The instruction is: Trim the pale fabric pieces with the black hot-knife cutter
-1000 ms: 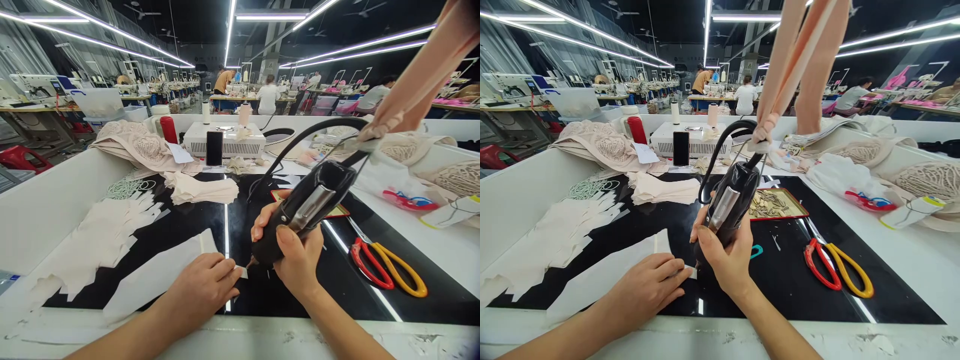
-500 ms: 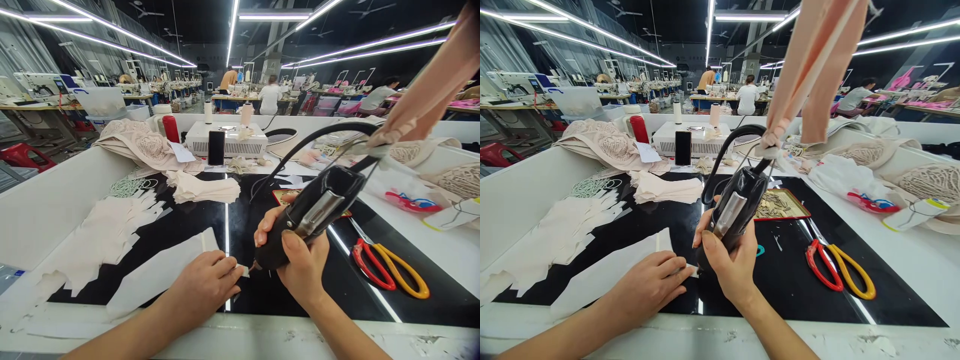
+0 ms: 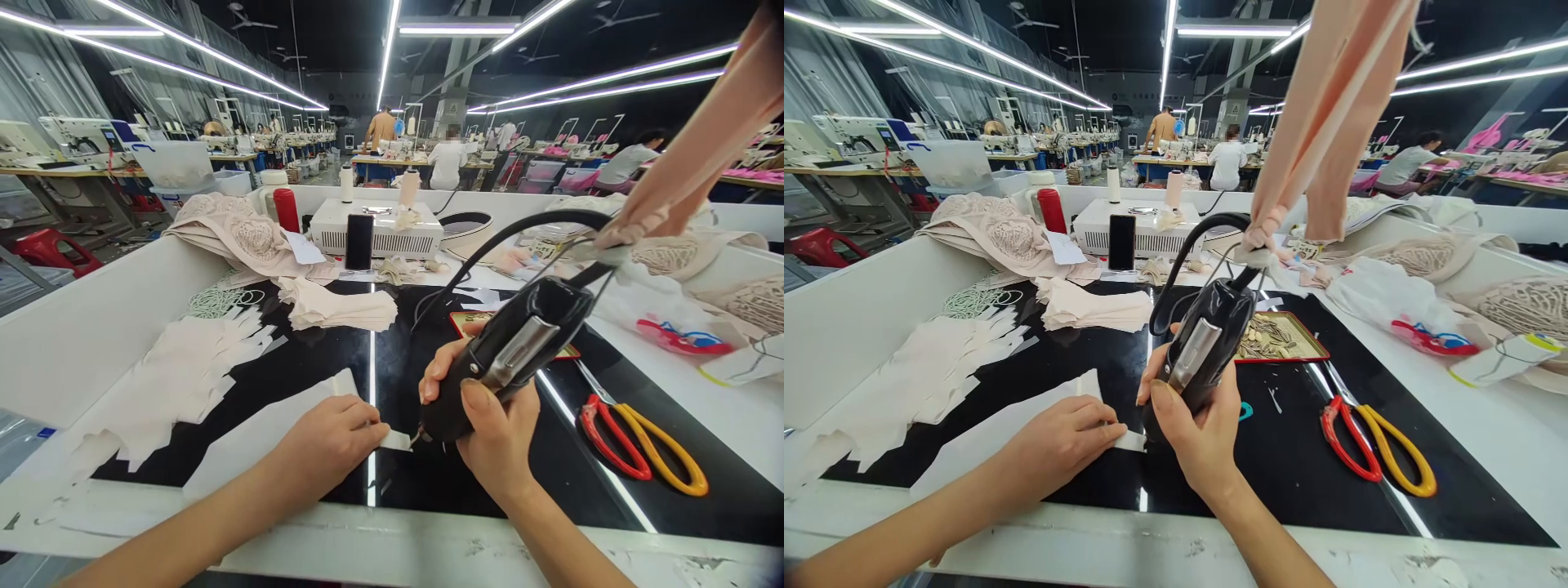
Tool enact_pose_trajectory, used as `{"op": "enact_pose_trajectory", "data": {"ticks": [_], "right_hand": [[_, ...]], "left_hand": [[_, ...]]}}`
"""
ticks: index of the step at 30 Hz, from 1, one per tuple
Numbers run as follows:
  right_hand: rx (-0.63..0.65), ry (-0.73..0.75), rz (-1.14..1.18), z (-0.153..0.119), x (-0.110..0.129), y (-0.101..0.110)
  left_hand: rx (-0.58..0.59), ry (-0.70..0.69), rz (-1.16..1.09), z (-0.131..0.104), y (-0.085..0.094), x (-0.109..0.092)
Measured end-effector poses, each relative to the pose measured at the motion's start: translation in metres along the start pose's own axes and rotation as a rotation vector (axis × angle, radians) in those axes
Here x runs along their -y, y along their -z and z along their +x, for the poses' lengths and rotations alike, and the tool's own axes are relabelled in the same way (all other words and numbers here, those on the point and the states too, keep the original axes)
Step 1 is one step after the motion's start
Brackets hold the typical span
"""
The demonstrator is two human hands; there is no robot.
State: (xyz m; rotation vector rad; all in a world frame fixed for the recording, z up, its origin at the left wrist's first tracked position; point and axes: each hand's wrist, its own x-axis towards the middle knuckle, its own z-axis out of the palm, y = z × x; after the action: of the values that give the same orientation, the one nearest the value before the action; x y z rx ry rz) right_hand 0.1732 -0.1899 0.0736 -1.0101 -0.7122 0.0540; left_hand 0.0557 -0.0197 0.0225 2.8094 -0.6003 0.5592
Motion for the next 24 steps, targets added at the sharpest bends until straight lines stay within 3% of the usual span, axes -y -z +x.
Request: {"op": "enact_pose_trajectory", "data": {"ticks": [12, 17, 24], "right_hand": [[0.031, -0.009, 0.032, -0.0017, 0.0005, 0.0059], [0.041, 0.001, 0.035, -0.0015, -0.0005, 0.0076], [0.043, 0.004, 0.034, 0.001, 0.0017, 0.0062]], "left_hand": [[-0.03, -0.007, 0.011, -0.003, 0.0025, 0.006], [-0.064, -0.078, 0.07, -0.0018, 0.004, 0.0036], [0.03, -0.096, 0.055, -0.0017, 0.0028, 0.0031]]}}
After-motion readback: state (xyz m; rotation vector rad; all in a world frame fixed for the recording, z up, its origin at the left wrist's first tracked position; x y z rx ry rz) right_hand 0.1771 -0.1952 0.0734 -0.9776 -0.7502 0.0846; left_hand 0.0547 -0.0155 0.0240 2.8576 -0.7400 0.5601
